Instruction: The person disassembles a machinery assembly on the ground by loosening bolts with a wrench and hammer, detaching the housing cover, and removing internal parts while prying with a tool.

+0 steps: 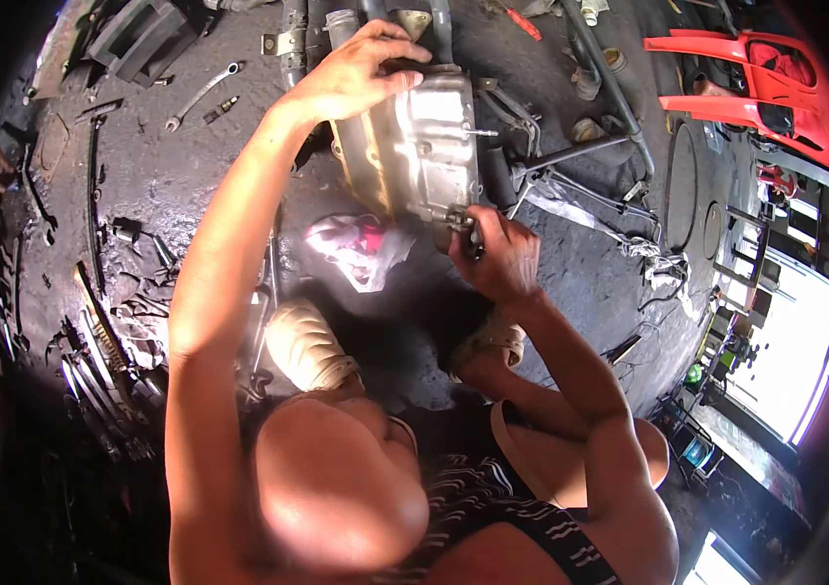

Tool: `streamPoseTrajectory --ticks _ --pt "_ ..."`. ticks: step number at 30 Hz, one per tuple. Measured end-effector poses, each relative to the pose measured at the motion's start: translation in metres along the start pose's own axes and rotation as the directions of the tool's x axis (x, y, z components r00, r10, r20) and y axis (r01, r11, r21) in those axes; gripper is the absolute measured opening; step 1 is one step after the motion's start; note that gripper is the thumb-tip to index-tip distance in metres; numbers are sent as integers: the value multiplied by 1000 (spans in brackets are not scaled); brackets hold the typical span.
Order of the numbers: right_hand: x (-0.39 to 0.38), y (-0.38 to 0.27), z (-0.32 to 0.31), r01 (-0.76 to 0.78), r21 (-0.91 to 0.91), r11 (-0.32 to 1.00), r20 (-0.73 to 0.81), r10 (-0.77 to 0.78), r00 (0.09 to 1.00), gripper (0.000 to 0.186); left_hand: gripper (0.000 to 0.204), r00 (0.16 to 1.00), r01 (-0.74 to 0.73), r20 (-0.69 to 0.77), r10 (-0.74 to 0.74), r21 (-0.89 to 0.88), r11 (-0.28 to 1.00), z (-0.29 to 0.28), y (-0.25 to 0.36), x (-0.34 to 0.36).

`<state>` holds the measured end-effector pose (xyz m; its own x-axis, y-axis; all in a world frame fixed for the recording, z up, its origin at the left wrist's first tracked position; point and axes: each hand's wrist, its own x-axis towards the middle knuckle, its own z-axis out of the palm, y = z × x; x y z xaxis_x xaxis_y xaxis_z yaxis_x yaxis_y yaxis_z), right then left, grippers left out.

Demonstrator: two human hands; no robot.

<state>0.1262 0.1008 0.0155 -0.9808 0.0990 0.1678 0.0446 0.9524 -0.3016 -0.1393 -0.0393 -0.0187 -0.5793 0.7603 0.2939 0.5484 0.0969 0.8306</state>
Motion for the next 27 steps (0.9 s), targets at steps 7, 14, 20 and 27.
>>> streamPoseTrajectory --ticks 7,14,20,27 --pt "0 1 1 82 -59 995 65 -78 995 24 35 996 56 67 -54 -24 998 3 1 6" --pt "-3 4 0 48 -121 992 118 -33 993 26 44 999 13 47 -16 49 999 4 5 7" --pt "-2 -3 -1 -29 -134 990 104 44 994 28 25 983 -175 -51 176 30 984 -4 13 3" --pt "6 -18 0 -15 -70 997 73 20 997 28 48 996 -81 41 78 78 994 -12 -10 0"
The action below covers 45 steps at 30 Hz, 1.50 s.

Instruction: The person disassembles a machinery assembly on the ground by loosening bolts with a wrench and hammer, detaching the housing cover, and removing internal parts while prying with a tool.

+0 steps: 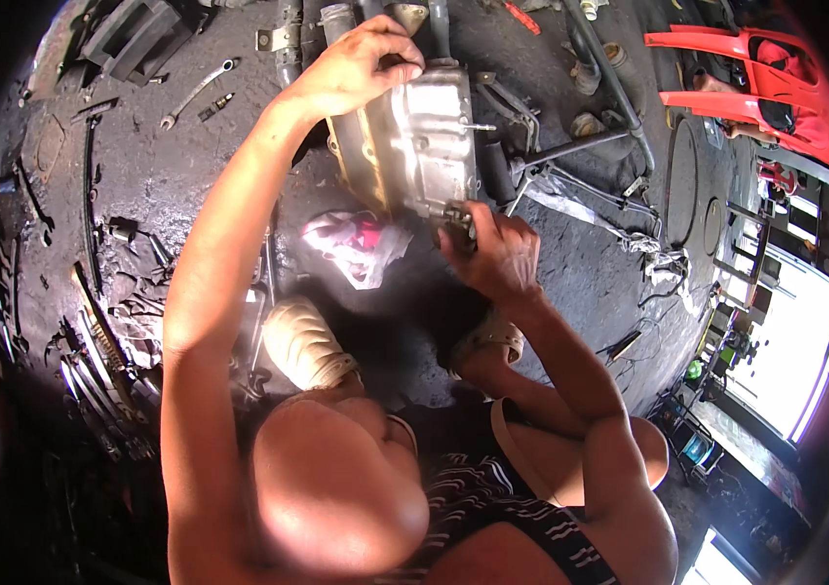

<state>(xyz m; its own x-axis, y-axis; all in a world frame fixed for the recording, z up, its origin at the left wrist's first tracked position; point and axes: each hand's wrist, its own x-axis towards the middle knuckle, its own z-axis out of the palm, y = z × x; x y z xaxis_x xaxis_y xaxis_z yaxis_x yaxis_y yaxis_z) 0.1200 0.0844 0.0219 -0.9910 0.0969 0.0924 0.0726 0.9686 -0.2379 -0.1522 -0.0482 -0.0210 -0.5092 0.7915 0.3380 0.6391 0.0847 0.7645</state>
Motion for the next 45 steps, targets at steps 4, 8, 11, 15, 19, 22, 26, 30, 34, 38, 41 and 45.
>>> streamPoseTrajectory --ticks 4,8,11,15,19,22,26,30,34,38,41,45 --pt "-10 18 2 -3 -31 1000 71 5 997 27 34 998 62 -3 -63 -155 986 16 11 11" --pt "-7 15 4 37 -29 999 -83 -39 996 28 46 996 88 25 -86 -83 993 11 6 8" --pt "-9 20 8 68 -50 996 -79 -72 994 28 37 997 69 23 -69 18 997 13 5 8" --pt "-6 7 -1 -2 13 1000 2 2 1000 29 45 998 54 -35 -59 -116 992 14 2 2" --pt "-10 21 4 56 -167 984 48 -48 998 31 30 994 104 24 -104 29 994 19 7 10" --pt "-7 14 0 154 27 988 -126 -150 981 30 32 997 63 -41 -70 -147 987 16 3 6" --pt "-8 21 7 33 -132 991 -38 -38 999 30 36 997 83 0 -83 -68 994 17 8 10" --pt "-5 15 5 63 -32 998 -49 -64 997 33 37 992 119 -34 -125 -149 982 16 6 5" --pt "-6 21 7 82 -125 989 23 -80 997 33 38 998 55 -19 -57 -114 992 17 3 7" --pt "-6 14 5 123 0 992 -98 -123 988 29 34 997 55 -50 -63 -155 986 17 2 6" --pt "-5 12 2 18 -89 996 -11 -19 1000 27 41 999 54 -2 -55 -153 987 17 3 6" --pt "-4 14 3 144 23 989 -53 -143 988 25 27 997 9 -72 -20 -149 989 19 7 7"
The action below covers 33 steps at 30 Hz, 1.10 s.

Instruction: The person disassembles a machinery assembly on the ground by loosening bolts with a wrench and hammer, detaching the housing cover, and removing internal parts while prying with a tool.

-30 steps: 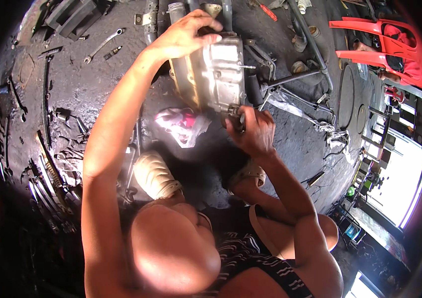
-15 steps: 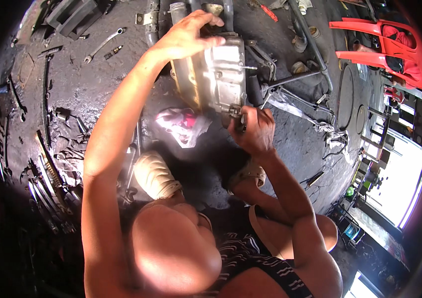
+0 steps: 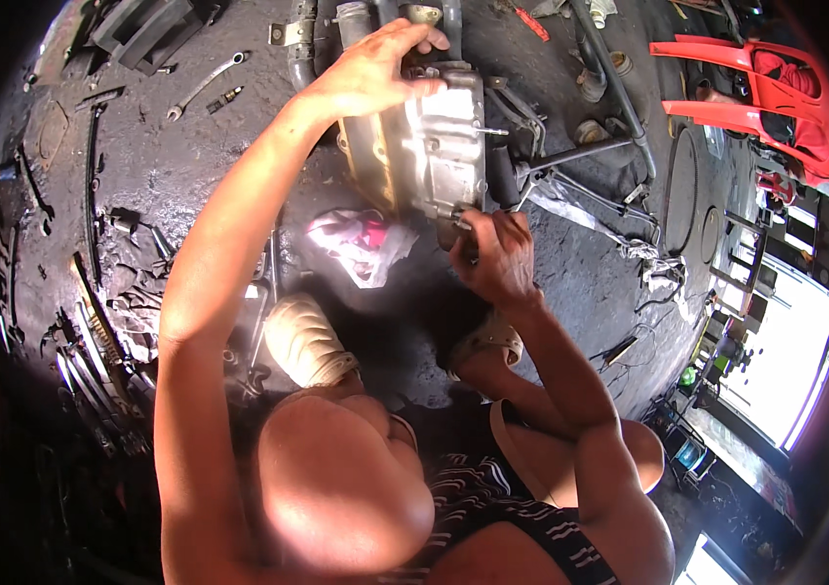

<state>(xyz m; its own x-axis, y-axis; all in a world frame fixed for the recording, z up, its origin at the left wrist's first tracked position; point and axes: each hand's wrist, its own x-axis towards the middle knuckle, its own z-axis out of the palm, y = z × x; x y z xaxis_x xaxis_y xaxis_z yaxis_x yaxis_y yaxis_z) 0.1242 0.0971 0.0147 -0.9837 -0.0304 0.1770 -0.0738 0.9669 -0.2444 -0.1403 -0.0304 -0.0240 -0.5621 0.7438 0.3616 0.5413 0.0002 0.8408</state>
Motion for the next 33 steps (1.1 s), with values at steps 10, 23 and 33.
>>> streamPoseTrajectory --ticks 10,23,33 --pt "-1 2 1 -48 63 997 -76 53 996 21 36 993 116 3 -116 -61 991 4 1 -2" --pt "-7 3 4 -165 -91 982 43 170 985 32 34 998 -33 -53 35 40 999 6 -1 -1" --pt "-12 11 6 -60 -64 996 -9 60 998 37 32 992 -32 -121 29 -25 999 15 5 0"
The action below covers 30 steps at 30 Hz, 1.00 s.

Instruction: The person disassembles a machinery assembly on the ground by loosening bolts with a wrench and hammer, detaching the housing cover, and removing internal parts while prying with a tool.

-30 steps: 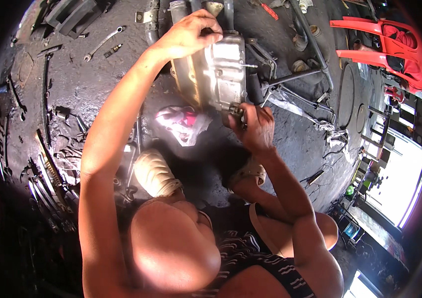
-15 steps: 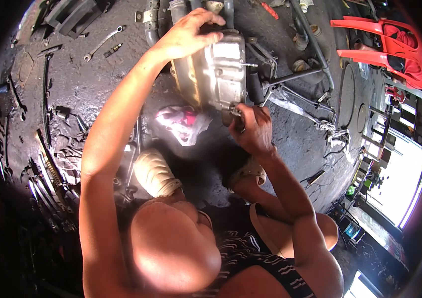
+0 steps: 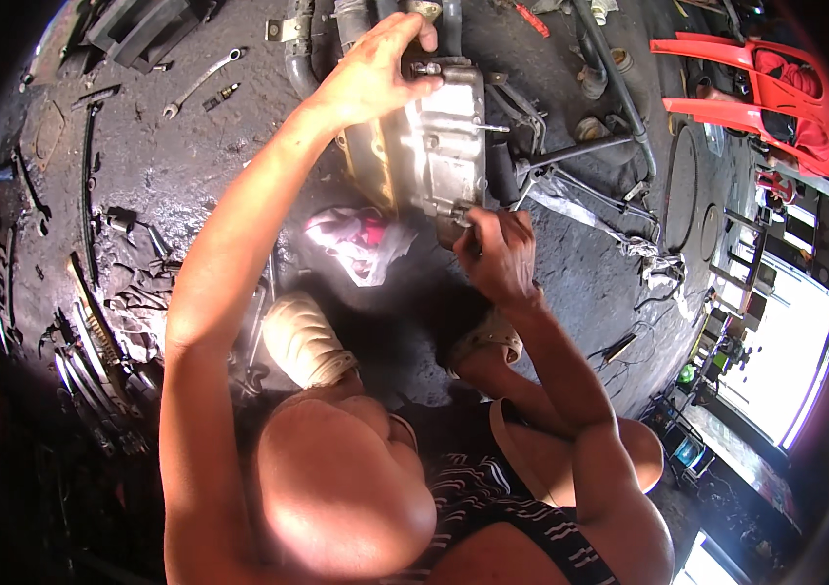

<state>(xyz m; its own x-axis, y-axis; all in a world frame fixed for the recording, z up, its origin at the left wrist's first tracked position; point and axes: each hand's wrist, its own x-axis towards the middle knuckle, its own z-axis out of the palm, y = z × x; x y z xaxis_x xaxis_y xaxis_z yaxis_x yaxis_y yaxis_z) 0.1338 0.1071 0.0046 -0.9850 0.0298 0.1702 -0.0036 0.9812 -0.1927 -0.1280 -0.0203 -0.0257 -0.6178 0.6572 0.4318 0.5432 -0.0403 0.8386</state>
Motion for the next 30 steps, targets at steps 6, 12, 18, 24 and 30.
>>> streamPoseTrajectory --ticks 6,12,18,24,30 --pt "3 -12 3 -78 9 997 15 78 997 35 40 1000 -12 23 11 61 998 -8 -6 -5" --pt "3 -17 6 -80 93 992 -53 85 995 28 31 1000 9 -20 -8 64 998 -9 -10 -13" --pt "-3 -1 5 -15 102 995 -153 31 988 29 23 989 139 -49 -142 -61 988 -2 24 2" --pt "0 0 7 -101 36 994 24 100 995 26 21 971 209 -69 -230 -227 951 -36 54 -17" --pt "-12 37 -34 42 -39 998 -221 -50 974 26 29 805 483 -384 -452 -19 876 -100 -6 -129"
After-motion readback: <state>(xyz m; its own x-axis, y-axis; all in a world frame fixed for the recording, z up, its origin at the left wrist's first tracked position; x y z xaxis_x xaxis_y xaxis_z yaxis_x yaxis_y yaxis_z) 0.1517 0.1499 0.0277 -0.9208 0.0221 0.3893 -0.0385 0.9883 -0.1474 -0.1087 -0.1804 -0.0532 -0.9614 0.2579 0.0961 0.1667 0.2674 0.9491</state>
